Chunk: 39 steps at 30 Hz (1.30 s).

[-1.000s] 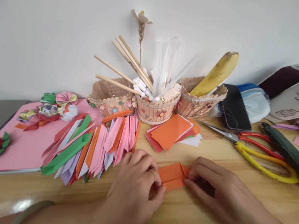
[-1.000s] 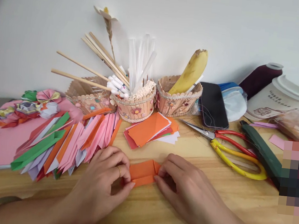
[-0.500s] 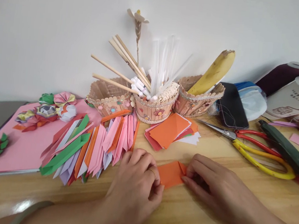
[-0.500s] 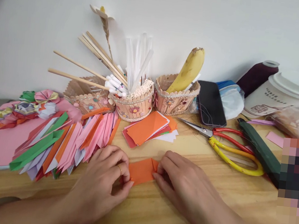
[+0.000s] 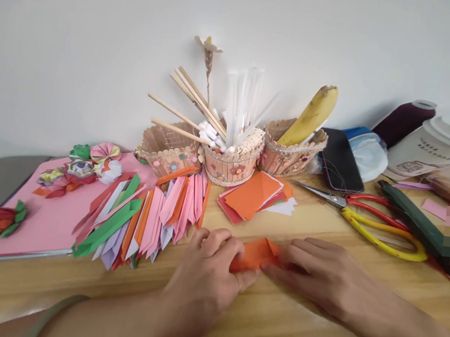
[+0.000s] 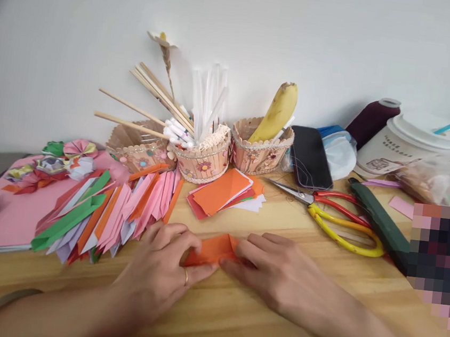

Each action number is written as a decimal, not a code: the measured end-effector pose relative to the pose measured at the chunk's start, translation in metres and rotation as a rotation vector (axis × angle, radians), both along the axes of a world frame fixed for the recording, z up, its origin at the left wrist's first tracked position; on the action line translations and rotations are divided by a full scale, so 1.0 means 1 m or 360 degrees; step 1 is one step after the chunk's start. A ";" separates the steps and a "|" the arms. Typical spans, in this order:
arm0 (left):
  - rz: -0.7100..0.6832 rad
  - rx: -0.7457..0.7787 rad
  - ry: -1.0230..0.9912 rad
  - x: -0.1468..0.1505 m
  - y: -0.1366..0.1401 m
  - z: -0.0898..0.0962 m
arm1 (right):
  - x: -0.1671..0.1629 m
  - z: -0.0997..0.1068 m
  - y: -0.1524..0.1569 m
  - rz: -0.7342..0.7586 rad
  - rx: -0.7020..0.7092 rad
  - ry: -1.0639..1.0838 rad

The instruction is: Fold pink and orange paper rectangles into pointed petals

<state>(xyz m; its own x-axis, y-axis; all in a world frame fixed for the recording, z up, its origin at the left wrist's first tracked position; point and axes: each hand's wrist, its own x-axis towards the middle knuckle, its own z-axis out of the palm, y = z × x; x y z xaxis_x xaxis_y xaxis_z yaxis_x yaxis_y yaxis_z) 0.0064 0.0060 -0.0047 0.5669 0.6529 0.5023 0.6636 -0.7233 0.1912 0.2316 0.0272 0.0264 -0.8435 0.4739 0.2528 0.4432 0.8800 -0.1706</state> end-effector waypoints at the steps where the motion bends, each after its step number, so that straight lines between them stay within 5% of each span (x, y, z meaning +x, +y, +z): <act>1: -0.0007 0.0073 0.0013 0.000 -0.001 -0.001 | 0.000 0.001 0.000 0.0012 0.0003 -0.0019; 6: -0.0105 0.0403 0.0138 -0.004 -0.005 0.003 | 0.009 0.007 0.003 0.0027 -0.0109 -0.0104; 15: -0.0308 0.0492 0.0278 -0.016 -0.017 0.003 | 0.018 0.019 0.006 -0.0074 -0.0427 -0.0194; 32: -0.0205 0.0612 0.0348 -0.011 -0.015 0.010 | 0.019 0.026 0.003 -0.0048 -0.0562 -0.0248; 39: -0.0015 0.0420 0.0492 -0.013 -0.004 0.013 | -0.005 0.020 -0.015 0.0143 -0.0616 -0.0196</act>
